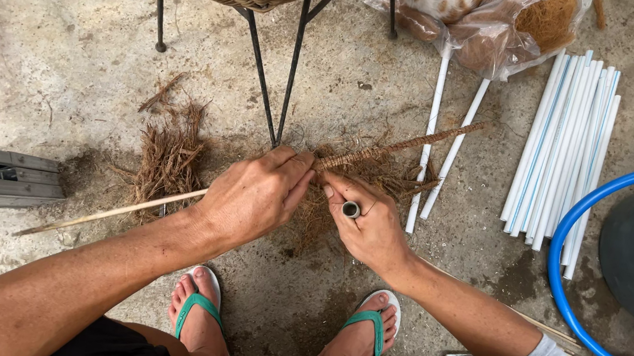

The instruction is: The person sits on the floor and weaves dried coconut fibers around a white plastic tube to form a broom handle. They repeatedly gather fibers, wrap them tightly around the tube, and adjust the bundle to maintain a consistent shape.

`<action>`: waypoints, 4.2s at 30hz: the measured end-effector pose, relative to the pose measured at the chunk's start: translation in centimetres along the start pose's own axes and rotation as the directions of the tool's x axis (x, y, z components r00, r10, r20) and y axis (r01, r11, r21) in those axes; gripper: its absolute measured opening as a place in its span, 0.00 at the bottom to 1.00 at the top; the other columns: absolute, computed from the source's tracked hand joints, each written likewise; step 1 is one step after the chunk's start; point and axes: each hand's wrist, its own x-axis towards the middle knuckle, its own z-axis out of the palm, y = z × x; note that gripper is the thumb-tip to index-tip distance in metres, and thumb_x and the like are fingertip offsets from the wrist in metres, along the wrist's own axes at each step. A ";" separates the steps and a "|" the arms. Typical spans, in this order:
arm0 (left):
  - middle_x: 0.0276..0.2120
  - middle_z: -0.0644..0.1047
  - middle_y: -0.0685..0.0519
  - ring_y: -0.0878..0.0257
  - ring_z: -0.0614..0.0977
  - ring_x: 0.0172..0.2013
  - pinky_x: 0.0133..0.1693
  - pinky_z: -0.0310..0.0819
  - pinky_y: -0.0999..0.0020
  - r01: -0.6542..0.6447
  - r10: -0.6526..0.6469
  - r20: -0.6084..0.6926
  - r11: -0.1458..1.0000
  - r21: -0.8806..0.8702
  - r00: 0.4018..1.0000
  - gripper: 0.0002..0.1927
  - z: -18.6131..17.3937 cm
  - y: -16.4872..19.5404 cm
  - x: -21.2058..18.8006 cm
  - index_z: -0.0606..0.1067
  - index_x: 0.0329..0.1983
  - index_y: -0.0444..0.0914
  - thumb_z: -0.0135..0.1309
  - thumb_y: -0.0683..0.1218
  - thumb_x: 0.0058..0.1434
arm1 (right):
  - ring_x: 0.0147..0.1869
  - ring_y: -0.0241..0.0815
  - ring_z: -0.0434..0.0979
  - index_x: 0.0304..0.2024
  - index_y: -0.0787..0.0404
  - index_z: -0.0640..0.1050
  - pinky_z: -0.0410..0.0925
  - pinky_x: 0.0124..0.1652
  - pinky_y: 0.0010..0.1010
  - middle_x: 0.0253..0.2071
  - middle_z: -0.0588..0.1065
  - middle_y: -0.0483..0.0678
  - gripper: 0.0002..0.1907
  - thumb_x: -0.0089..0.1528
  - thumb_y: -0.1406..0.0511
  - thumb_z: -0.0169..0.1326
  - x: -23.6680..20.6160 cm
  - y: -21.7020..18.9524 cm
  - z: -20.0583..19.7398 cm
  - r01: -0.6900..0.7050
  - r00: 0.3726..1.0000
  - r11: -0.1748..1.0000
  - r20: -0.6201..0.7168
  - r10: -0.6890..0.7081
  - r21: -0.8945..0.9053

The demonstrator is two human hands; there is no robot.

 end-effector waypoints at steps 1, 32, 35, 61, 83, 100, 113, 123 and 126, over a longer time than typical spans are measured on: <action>0.37 0.80 0.38 0.47 0.85 0.26 0.26 0.82 0.60 0.007 -0.007 0.016 1.000 0.019 1.000 0.15 0.0 -0.1 0.0 0.77 0.50 0.25 0.54 0.43 0.66 | 0.49 0.46 0.84 0.57 0.69 0.77 0.80 0.44 0.31 0.52 0.79 0.58 0.15 0.70 0.67 0.54 -0.2 0.0 0.3 0.027 1.000 1.000 -0.013 -0.027 -0.001; 0.38 0.77 0.43 0.56 0.84 0.29 0.27 0.82 0.63 -0.211 0.058 0.560 0.954 0.213 0.827 0.11 1.2 -0.5 -0.6 0.77 0.45 0.30 0.52 0.34 0.59 | 0.31 0.39 0.71 0.39 0.61 0.70 0.70 0.27 0.28 0.40 0.68 0.49 0.10 0.62 0.71 0.60 1.1 1.4 -1.4 0.417 0.808 0.890 0.525 -0.269 -0.186; 0.35 0.79 0.44 0.56 0.84 0.31 0.31 0.82 0.61 -0.307 0.191 0.546 0.943 0.127 0.815 0.10 1.2 -0.5 -1.0 0.80 0.42 0.33 0.51 0.33 0.60 | 0.32 0.35 0.73 0.37 0.59 0.69 0.71 0.28 0.29 0.36 0.71 0.45 0.11 0.65 0.67 0.59 1.7 3.0 -1.7 0.313 0.799 0.948 0.523 -0.297 0.062; 0.21 0.70 0.57 0.69 0.67 0.21 0.23 0.64 0.70 0.710 -0.433 0.564 0.372 -0.598 0.703 0.19 0.5 -0.8 0.3 0.79 0.45 0.36 0.43 0.54 0.72 | 0.60 0.43 0.76 0.47 0.66 0.74 0.77 0.52 0.32 0.67 0.65 0.55 0.06 0.68 0.72 0.48 -1.1 0.0 -0.4 -0.031 0.999 0.800 0.035 0.012 0.600; 0.37 0.84 0.42 0.51 0.87 0.34 0.38 0.83 0.55 0.321 -0.303 0.110 0.916 -0.241 0.947 0.12 2.1 -2.5 -1.2 0.82 0.44 0.34 0.54 0.46 0.67 | 0.24 0.40 0.71 0.24 0.60 0.73 0.67 0.21 0.34 0.23 0.69 0.45 0.17 0.65 0.61 0.61 -2.6 1.5 2.8 0.462 0.883 0.822 0.265 -0.388 -0.334; 0.26 0.81 0.46 0.54 0.84 0.25 0.23 0.78 0.57 0.028 -0.057 0.297 0.994 0.102 0.953 0.07 1.0 -1.7 -1.5 0.76 0.36 0.37 0.50 0.42 0.69 | 0.28 0.43 0.77 0.27 0.61 0.72 0.71 0.24 0.36 0.24 0.71 0.47 0.09 0.54 0.68 0.62 0.1 -4.3 -1.3 0.638 0.738 0.685 0.532 -0.415 -0.351; 0.28 0.83 0.53 0.60 0.85 0.30 0.32 0.82 0.59 -0.135 0.210 0.490 0.973 -0.185 0.846 0.04 1.0 -0.5 -1.0 0.77 0.30 0.40 0.57 0.37 0.58 | 0.21 0.30 0.71 0.23 0.55 0.67 0.65 0.19 0.28 0.20 0.70 0.37 0.19 0.64 0.63 0.61 2.1 3.9 -3.3 0.168 0.876 0.985 0.451 -0.172 0.048; 0.31 0.84 0.54 0.65 0.86 0.29 0.33 0.82 0.66 0.072 0.112 0.586 0.957 -0.282 0.802 0.05 -0.2 0.6 -0.6 0.78 0.41 0.44 0.60 0.46 0.63 | 0.20 0.32 0.61 0.27 0.57 0.71 0.56 0.20 0.26 0.19 0.65 0.39 0.12 0.64 0.61 0.56 -0.6 7.0 0.0 -0.489 0.777 0.617 0.629 -0.012 0.616; 0.38 0.85 0.58 0.65 0.83 0.23 0.27 0.78 0.65 0.213 0.044 0.598 0.911 -0.353 0.801 0.11 -0.6 0.8 -0.7 0.76 0.46 0.44 0.62 0.46 0.61 | 0.26 0.30 0.58 0.30 0.57 0.69 0.55 0.25 0.24 0.24 0.61 0.37 0.14 0.70 0.60 0.51 -2.5 7.2 0.6 -0.372 0.848 0.723 0.530 0.009 0.582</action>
